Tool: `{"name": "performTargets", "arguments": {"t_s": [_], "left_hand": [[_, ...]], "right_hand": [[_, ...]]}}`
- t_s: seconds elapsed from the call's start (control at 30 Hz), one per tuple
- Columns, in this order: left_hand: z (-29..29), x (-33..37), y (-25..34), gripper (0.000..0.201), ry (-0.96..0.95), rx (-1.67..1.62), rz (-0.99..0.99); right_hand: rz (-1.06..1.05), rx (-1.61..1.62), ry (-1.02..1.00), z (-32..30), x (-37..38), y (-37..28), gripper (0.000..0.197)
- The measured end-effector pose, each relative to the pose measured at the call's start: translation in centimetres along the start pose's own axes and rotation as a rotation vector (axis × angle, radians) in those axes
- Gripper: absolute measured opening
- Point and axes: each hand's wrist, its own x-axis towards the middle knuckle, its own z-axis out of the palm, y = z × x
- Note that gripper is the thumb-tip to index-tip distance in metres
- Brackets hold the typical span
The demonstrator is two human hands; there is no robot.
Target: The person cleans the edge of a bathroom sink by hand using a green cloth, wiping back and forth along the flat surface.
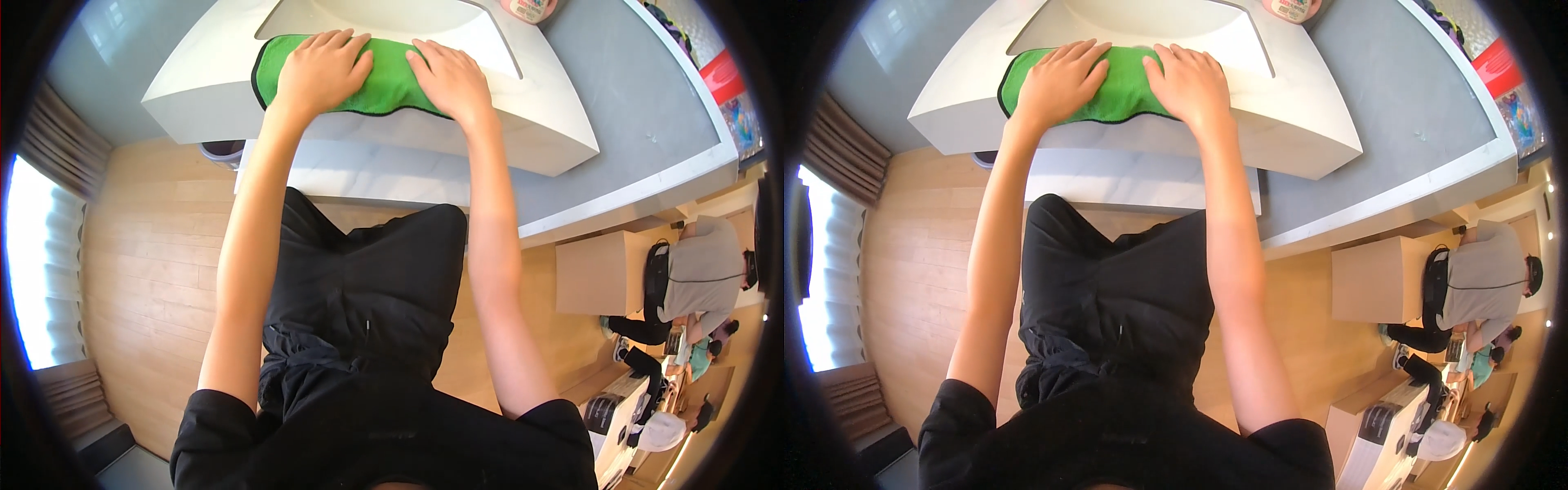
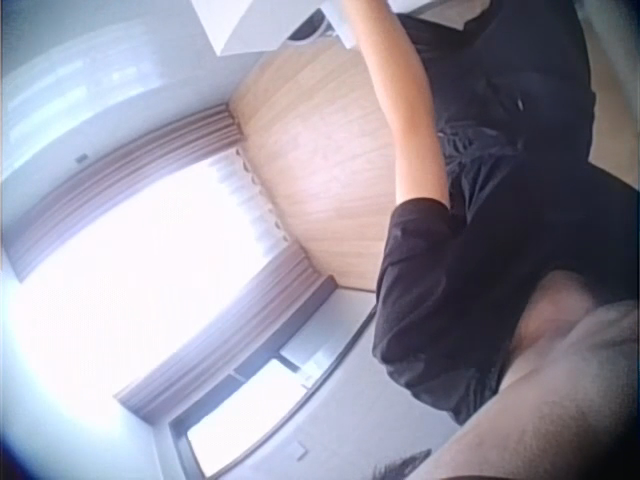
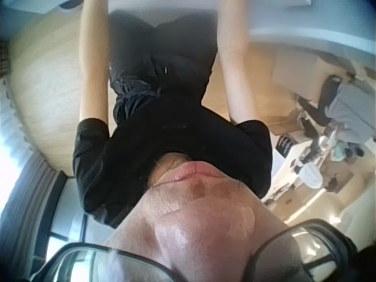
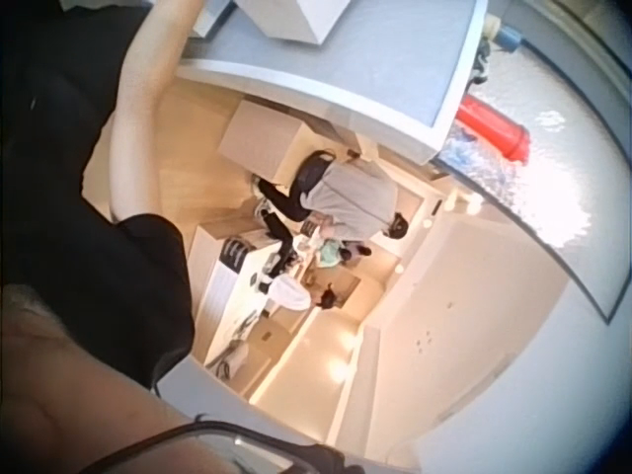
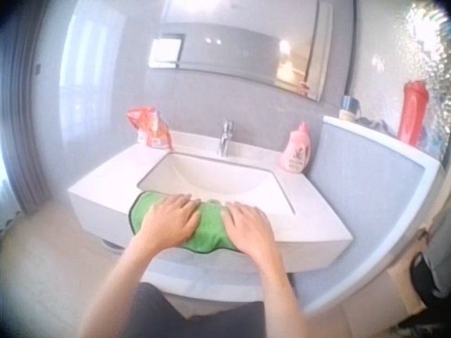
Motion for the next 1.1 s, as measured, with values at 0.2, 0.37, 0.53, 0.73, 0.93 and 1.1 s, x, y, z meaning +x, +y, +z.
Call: {"name": "performTargets", "arguments": {"t_s": [0.2, 0.37, 0.53, 0.73, 0.93, 1.1], "left_hand": [[-3.4, -3.7, 3.5, 0.039, 0.087, -0.055, -0.003], [-6.0, -6.4, 4.5, 0.042, 0.053, -0.128, -0.007], [-6.8, -6.4, 4.2, 0.042, 0.015, -0.147, 0.001], [-5.3, -3.7, 3.4, 0.044, -0.094, -0.053, -0.020], [0.1, 1.3, -1.6, 0.043, -0.254, -0.040, 0.081], [-0.1, 5.6, -1.8, 0.041, -0.722, -0.115, -0.157]], "right_hand": [[-0.070, -0.061, 0.206, -0.5, -4.4, -2.0, 0.048], [-0.077, -0.034, 0.234, -1.8, -8.1, -4.7, 0.053], [-0.056, 0.005, 0.212, -2.2, -8.0, -5.0, 0.057], [-0.040, 0.011, 0.190, -0.7, -5.6, -3.6, 0.063], [0.012, -0.065, 0.040, 0.8, -0.1, -2.2, 0.076], [0.192, 0.016, -0.457, -0.4, 4.9, -0.9, 0.076]]}}
